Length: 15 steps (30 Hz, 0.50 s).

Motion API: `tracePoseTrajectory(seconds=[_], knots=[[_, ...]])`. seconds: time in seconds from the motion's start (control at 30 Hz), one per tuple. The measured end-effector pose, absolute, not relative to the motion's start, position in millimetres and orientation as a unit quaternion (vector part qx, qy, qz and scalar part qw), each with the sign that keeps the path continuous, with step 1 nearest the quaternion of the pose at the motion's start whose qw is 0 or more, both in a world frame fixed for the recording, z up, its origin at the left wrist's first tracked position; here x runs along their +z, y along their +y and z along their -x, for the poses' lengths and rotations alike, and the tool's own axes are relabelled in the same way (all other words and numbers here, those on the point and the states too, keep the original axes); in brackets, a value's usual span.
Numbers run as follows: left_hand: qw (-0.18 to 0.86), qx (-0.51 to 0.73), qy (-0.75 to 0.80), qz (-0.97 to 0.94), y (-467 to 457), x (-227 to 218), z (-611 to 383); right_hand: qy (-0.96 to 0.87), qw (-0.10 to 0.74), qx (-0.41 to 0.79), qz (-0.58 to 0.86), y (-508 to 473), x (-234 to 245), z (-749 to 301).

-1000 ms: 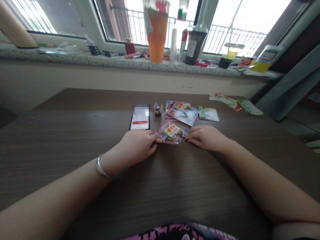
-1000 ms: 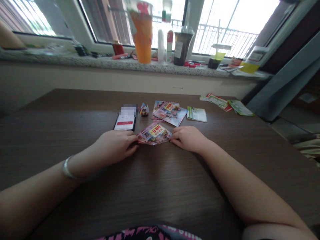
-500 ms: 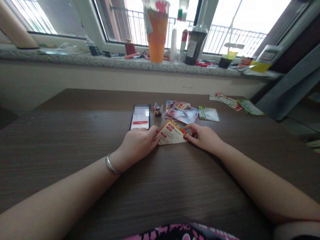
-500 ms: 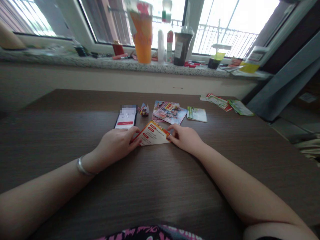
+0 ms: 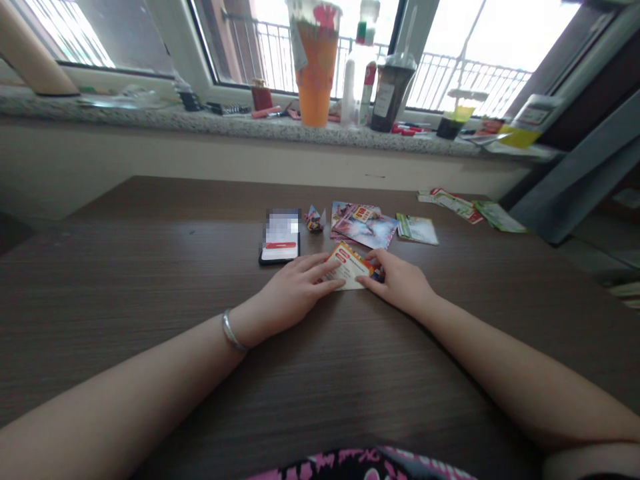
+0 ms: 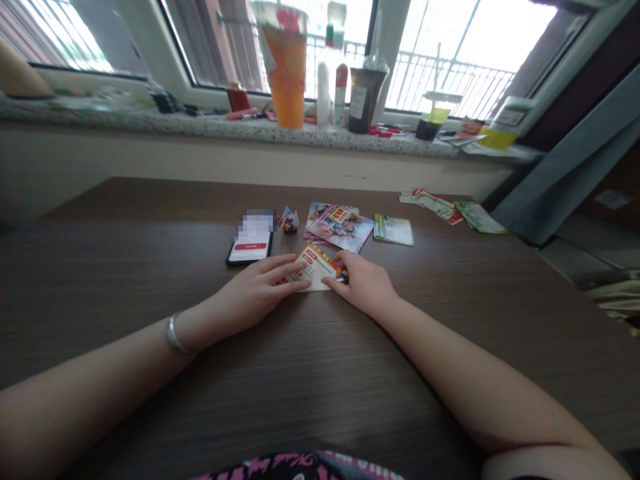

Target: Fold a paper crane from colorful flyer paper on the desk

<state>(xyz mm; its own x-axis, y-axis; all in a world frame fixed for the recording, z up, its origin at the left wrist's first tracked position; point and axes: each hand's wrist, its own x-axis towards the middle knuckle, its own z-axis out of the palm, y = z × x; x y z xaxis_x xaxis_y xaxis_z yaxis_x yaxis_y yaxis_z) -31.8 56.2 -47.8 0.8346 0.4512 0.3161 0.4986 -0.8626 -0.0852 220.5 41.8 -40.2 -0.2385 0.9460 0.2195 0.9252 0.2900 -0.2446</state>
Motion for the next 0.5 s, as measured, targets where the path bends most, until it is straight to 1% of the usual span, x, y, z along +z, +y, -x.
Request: tracePoseTrajectory(seconds=[0.07, 0.27, 0.5], knots=[[0.066, -0.136, -0.241, 0.959, 53.6, -45.2, 30.7, -0.789, 0.161, 0.028, 0.592, 42.5, -41.4, -219.6], [-0.004, -0.057, -0.225, 0.973, 47.0, -39.6, 29.8, -0.808, 0.144, 0.01, 0.571, 44.1, -42.1, -219.6], [-0.036, 0.006, -0.253, 0.967, 45.1, -40.0, 31.3, -0.818, 0.118, -0.013, 0.563, 43.3, -41.3, -219.9]])
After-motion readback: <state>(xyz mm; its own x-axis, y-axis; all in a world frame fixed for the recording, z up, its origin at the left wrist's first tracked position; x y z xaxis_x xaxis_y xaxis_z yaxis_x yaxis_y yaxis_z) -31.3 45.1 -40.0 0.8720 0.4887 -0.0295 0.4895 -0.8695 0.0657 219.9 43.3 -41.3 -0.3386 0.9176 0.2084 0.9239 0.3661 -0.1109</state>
